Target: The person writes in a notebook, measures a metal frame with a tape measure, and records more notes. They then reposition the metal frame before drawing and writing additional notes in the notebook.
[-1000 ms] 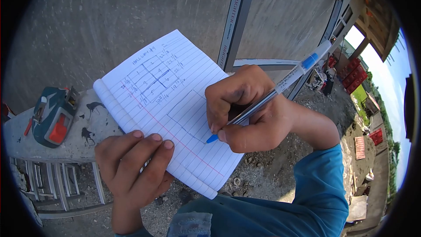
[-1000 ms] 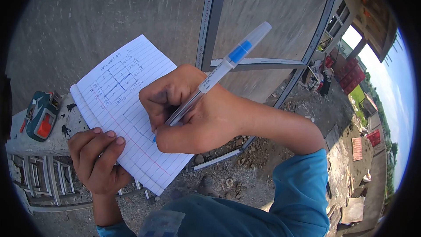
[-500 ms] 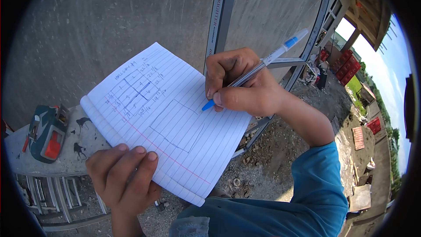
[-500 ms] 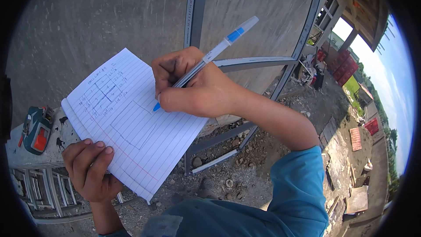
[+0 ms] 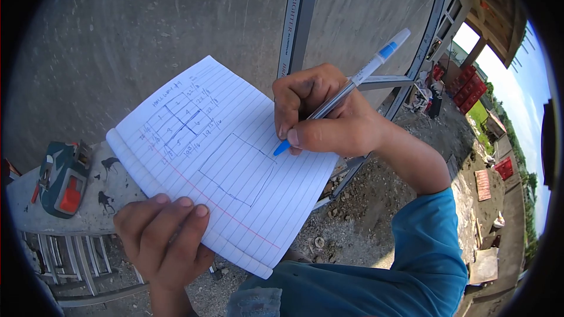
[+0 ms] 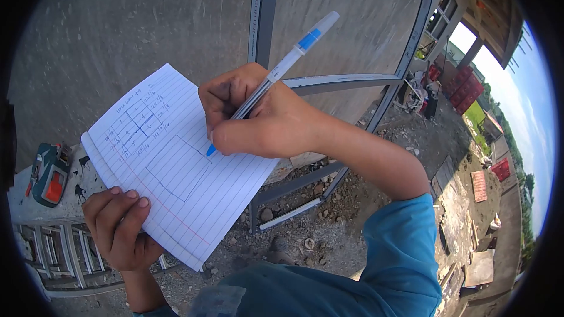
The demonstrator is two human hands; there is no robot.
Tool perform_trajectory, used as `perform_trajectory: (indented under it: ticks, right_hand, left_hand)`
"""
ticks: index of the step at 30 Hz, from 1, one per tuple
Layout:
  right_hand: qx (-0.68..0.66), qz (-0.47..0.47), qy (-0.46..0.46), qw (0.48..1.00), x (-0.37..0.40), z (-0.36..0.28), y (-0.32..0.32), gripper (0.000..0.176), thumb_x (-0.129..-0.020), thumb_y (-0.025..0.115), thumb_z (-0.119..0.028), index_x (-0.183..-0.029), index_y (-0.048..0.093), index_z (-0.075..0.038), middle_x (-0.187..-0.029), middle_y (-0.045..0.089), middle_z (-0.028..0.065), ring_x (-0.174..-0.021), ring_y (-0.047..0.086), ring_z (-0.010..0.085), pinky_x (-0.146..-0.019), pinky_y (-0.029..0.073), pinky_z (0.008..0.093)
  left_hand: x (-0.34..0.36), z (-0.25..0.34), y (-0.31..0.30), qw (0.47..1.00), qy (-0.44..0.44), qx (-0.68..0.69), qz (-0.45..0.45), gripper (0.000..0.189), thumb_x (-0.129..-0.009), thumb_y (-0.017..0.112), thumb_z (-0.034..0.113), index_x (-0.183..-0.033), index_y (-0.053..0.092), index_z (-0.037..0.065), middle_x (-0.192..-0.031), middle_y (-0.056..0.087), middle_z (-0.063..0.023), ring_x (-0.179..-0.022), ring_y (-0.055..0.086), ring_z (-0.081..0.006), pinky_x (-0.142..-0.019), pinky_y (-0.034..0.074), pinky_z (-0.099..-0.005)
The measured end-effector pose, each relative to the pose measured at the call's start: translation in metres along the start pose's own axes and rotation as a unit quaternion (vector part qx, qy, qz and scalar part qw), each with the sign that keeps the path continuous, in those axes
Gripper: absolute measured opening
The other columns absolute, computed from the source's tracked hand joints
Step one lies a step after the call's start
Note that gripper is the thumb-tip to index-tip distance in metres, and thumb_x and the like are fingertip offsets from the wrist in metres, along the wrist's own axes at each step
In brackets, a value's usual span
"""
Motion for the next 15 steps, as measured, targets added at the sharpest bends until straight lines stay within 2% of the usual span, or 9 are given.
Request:
perform_trajectory:
  ticks: [3,6,7,13,15]
  right_hand:
    - [-0.034,0.074,0.036,0.996,-0.007,-0.013,0.008,0.010,-0.072,0.062,-0.008,-0.071,0.057,0.001,-0.066,0.061,0.0059,-0.060,0.056,0.0099,-0.054,0.043,0.0258]
    - [-0.049,0.064,0.061,0.995,-0.012,-0.024,0.022,0.013,-0.074,0.061,-0.009,-0.078,0.060,0.003,-0.072,0.063,0.0070,-0.065,0.060,0.0128,-0.059,0.046,0.0252]
    - [-0.037,0.065,-0.023,0.997,-0.016,-0.014,0.027,0.013,-0.073,0.062,-0.009,-0.077,0.060,0.003,-0.074,0.064,0.0067,-0.069,0.062,0.0139,-0.063,0.047,0.0258]
    - [0.042,0.036,-0.056,0.997,-0.030,-0.011,0.037,0.010,-0.069,0.061,-0.008,-0.064,0.057,0.000,-0.061,0.056,0.0036,-0.060,0.052,0.0099,-0.057,0.042,0.0276]
    - [0.053,0.024,-0.028,0.998,-0.034,-0.009,0.034,0.009,-0.069,0.060,-0.007,-0.067,0.055,0.000,-0.064,0.058,0.0051,-0.063,0.053,0.0091,-0.061,0.042,0.0263]
  left_hand:
    - [0.000,0.001,0.000,1.000,-0.006,0.007,0.004,0.023,-0.079,0.070,0.030,-0.097,0.063,0.018,-0.101,0.059,0.0012,-0.097,0.054,-0.0200,-0.079,0.042,-0.0382]
    - [0.000,0.000,0.003,1.000,-0.006,0.010,0.026,0.021,-0.078,0.069,0.028,-0.095,0.065,0.017,-0.100,0.060,0.0019,-0.097,0.055,-0.0200,-0.079,0.042,-0.0380]
    - [-0.001,0.001,0.003,0.999,-0.005,0.012,0.029,0.021,-0.078,0.069,0.028,-0.095,0.065,0.017,-0.100,0.061,0.0020,-0.097,0.055,-0.0197,-0.079,0.042,-0.0379]
    - [-0.001,-0.001,0.003,0.999,-0.005,0.023,0.038,0.021,-0.076,0.070,0.026,-0.095,0.067,0.017,-0.100,0.063,0.0015,-0.097,0.056,-0.0184,-0.079,0.042,-0.0371]
    - [-0.002,-0.001,0.004,0.999,-0.005,0.027,0.041,0.020,-0.075,0.070,0.023,-0.093,0.068,0.016,-0.099,0.063,0.0013,-0.096,0.056,-0.0184,-0.078,0.043,-0.0368]
Point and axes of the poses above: each hand's wrist, its own x-axis away from the middle knuckle, its own y-axis out of the palm, z = x × y, the point moved 1 cm from there along -x, towards the middle knuckle
